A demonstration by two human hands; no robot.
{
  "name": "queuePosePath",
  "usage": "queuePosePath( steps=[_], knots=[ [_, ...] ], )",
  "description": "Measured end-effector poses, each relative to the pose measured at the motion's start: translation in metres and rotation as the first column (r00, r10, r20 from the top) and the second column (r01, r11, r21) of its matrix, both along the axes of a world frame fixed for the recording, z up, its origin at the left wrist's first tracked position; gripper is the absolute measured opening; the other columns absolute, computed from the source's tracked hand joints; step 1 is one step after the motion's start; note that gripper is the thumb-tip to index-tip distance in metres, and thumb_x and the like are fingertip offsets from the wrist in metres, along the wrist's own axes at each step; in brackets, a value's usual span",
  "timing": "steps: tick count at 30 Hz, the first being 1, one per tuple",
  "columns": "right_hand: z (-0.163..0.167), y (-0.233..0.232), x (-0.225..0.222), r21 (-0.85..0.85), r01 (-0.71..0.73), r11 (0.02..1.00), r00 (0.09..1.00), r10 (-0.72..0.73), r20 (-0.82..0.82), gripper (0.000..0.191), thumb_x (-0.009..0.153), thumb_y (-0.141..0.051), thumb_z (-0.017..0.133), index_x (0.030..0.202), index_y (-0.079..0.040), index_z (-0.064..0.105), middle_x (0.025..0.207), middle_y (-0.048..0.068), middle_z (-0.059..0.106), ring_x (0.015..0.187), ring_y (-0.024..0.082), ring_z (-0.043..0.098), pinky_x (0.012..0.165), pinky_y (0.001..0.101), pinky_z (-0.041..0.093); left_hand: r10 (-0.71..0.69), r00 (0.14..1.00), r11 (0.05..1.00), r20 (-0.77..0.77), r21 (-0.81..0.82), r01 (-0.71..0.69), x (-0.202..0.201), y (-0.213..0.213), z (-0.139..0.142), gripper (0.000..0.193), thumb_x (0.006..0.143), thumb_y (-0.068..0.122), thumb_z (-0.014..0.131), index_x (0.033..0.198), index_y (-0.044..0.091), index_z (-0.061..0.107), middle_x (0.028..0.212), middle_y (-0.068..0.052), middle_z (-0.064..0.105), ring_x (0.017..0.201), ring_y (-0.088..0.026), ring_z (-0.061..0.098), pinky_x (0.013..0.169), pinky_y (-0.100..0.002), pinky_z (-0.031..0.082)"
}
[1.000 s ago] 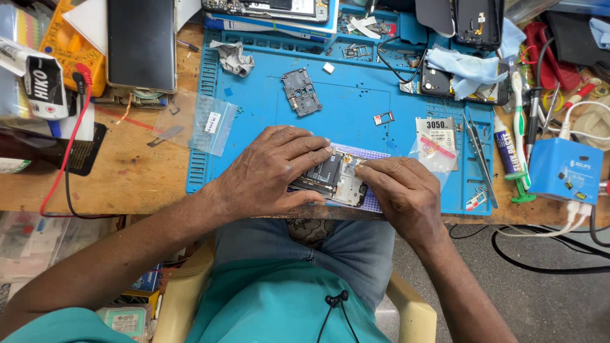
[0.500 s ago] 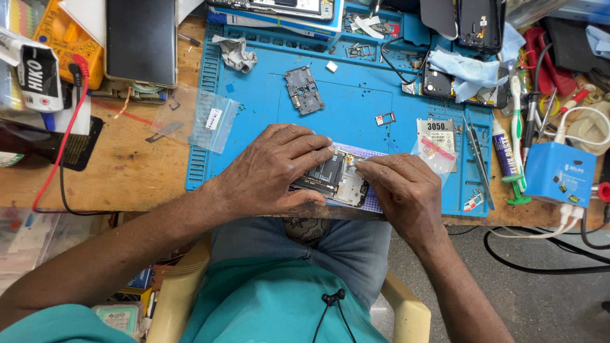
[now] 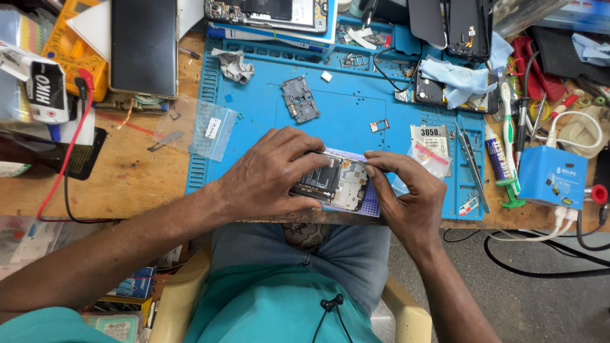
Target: The person works on a disassembled smartphone, using tweezers to adjust internal components and connectors. They handle small parts and tools on a cluttered workbench, occasionally wiping the device with a cloth.
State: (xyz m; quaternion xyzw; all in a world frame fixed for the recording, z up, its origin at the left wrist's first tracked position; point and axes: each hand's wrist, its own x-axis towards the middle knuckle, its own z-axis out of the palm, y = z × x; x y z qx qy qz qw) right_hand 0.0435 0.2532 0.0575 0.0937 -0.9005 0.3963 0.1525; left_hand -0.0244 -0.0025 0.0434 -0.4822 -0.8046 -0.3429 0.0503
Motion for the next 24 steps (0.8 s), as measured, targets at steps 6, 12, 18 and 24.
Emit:
queuePosePath(
  steps=[6,12,18,24],
  knots=[
    [-0.002,-0.001,0.006,-0.200,-0.005,0.980,0.985,0.039,0.166,0.016,0.089,-0.001,0.077,0.104,-0.005,0.077,0.113,0.011,0.078,0.097,0.016,0.074,0.084,0.0280,0.061,0.021,0.987,0.999,-0.162,0.029,-0.016,0.008,0.001,0.006,0.068,0.076,0.049,0.083,0.127,0.009,0.065,0.129,-0.012,0.056,0.122,-0.033,0.054,0.099,-0.051,0.047],
    [-0.006,0.005,0.012,-0.126,-0.118,0.985,0.993,0.115,-0.026,0.020,0.089,0.003,0.077,0.107,-0.005,0.076,0.114,0.011,0.076,0.105,0.019,0.075,0.088,0.0296,0.061,0.097,0.995,0.994,0.014,0.052,-0.098,0.008,-0.009,0.024,0.060,0.084,0.045,0.081,0.125,0.003,0.066,0.112,-0.013,0.068,0.106,-0.032,0.063,0.088,-0.049,0.049],
    [0.005,0.008,0.010,-0.148,-0.159,0.976,0.986,0.148,-0.081,0.020,0.089,0.003,0.077,0.107,-0.006,0.074,0.117,0.012,0.075,0.111,0.020,0.073,0.094,0.0311,0.061,0.132,0.950,0.986,0.282,0.058,-0.154,0.003,-0.007,0.034,0.029,0.088,0.027,0.079,0.109,0.007,0.073,0.098,-0.008,0.074,0.090,-0.026,0.071,0.077,-0.041,0.057],
    [0.027,0.005,0.012,-0.028,-0.060,0.998,0.975,0.053,-0.216,0.022,0.091,0.001,0.080,0.109,-0.008,0.074,0.119,0.008,0.074,0.110,0.019,0.072,0.090,0.0309,0.058,0.202,0.978,0.971,0.055,0.120,-0.208,0.010,0.003,0.035,0.024,0.087,0.022,0.079,0.106,0.008,0.073,0.097,-0.007,0.072,0.095,-0.027,0.069,0.080,-0.042,0.057]
  ],
)
